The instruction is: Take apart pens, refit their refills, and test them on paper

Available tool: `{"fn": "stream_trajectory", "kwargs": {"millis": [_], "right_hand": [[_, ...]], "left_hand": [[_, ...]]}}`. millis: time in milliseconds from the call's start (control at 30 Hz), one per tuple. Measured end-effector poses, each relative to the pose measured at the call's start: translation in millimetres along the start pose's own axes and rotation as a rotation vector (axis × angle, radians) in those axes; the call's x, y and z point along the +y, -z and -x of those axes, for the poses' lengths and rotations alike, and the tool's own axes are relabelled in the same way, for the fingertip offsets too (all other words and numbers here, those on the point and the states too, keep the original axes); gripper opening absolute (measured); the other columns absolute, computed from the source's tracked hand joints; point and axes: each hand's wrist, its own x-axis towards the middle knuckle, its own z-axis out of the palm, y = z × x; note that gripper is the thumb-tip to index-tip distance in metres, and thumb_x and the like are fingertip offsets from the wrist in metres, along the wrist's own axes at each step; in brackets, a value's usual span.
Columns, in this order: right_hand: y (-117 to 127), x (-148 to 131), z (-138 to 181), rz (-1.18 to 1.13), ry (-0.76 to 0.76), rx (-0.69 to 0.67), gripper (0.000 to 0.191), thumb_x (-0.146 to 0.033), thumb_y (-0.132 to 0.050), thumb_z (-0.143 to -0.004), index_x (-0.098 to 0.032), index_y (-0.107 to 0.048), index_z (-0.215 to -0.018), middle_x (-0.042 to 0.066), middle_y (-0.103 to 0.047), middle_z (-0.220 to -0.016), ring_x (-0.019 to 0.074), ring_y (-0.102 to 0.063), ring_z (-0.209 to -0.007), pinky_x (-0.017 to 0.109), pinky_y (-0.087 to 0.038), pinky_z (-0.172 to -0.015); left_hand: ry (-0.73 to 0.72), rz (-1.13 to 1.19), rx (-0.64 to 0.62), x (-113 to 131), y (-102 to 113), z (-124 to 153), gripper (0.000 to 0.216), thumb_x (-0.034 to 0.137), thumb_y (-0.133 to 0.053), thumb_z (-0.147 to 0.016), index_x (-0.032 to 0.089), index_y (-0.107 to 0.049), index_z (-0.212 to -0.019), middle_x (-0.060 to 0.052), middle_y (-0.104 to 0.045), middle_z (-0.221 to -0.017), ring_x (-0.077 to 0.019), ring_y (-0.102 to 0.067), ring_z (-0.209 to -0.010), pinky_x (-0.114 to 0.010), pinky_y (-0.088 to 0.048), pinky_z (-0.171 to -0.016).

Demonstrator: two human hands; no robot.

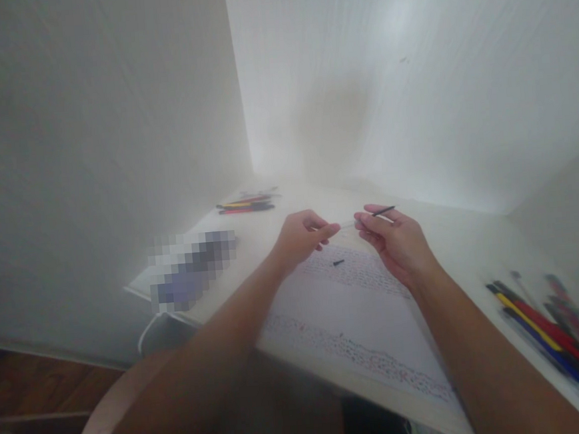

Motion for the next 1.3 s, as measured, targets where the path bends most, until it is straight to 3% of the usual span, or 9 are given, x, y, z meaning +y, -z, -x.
{"fn": "stream_trajectory", "kwargs": {"millis": [233,467,667,833,1000,1300], "right_hand": [[-0.7,-3.0,2.8,0.081,0.021,-0.028,0.035,-0.027,-0.092,-0.066,-0.022,-0.076,-0.097,0.005,-0.074,-0.095,0.0138,-0.067,-0.085,0.016,-0.058,-0.069],[-3.5,-3.5,7.5,0.185,0.057,-0.145,0.022,-0.037,-0.088,-0.074,-0.025,-0.079,-0.09,0.006,-0.074,-0.101,0.0159,-0.066,-0.085,0.025,-0.056,-0.069],[-4.9,-3.9,10.6,0.211,0.034,-0.261,0.028,-0.048,-0.08,-0.082,-0.021,-0.079,-0.09,0.01,-0.072,-0.109,0.0226,-0.067,-0.094,0.035,-0.058,-0.076],[-3.9,-11.4,9.4,0.162,0.105,-0.175,0.033,-0.053,-0.068,-0.092,-0.024,-0.075,-0.107,0.009,-0.072,-0.111,0.0197,-0.067,-0.09,0.03,-0.058,-0.068],[-0.9,-13.5,6.9,0.228,0.276,-0.031,0.037,-0.04,-0.077,-0.085,-0.03,-0.068,-0.12,0.006,-0.073,-0.103,0.019,-0.068,-0.083,0.03,-0.059,-0.066],[2.2,-8.3,3.8,0.338,0.294,-0.03,0.043,-0.037,-0.081,-0.08,-0.026,-0.068,-0.12,0.006,-0.074,-0.098,0.0208,-0.069,-0.08,0.036,-0.062,-0.071]], "left_hand": [[-0.078,-0.195,-0.128,-5.5,-0.2,2.2,0.027,0.039,-0.079,-0.075,0.016,-0.067,-0.075,-0.005,-0.07,-0.073,-0.0123,-0.063,-0.066,-0.026,-0.046,-0.063],[-0.128,-0.162,-0.216,-9.7,-4.3,2.1,0.019,0.032,-0.075,-0.078,0.015,-0.068,-0.081,-0.005,-0.072,-0.076,-0.0124,-0.065,-0.067,-0.024,-0.048,-0.062],[-0.131,-0.076,-0.28,-13.9,-5.2,0.7,0.016,0.028,-0.071,-0.082,0.013,-0.068,-0.088,-0.006,-0.072,-0.078,-0.0131,-0.067,-0.067,-0.025,-0.05,-0.061],[-0.092,0.004,-0.314,-13.4,-6.8,-0.7,0.012,0.022,-0.071,-0.082,0.013,-0.067,-0.087,-0.006,-0.07,-0.074,-0.0139,-0.068,-0.067,-0.025,-0.051,-0.061],[-0.018,0.053,-0.35,-13.0,-7.3,-0.9,0.013,0.022,-0.072,-0.081,0.012,-0.068,-0.089,-0.007,-0.071,-0.074,-0.0135,-0.067,-0.065,-0.026,-0.053,-0.061],[0.012,0.072,-0.335,-5.6,-6.0,4.3,0.021,0.031,-0.075,-0.08,0.012,-0.067,-0.087,-0.009,-0.072,-0.074,-0.0134,-0.066,-0.064,-0.027,-0.055,-0.062]]}}
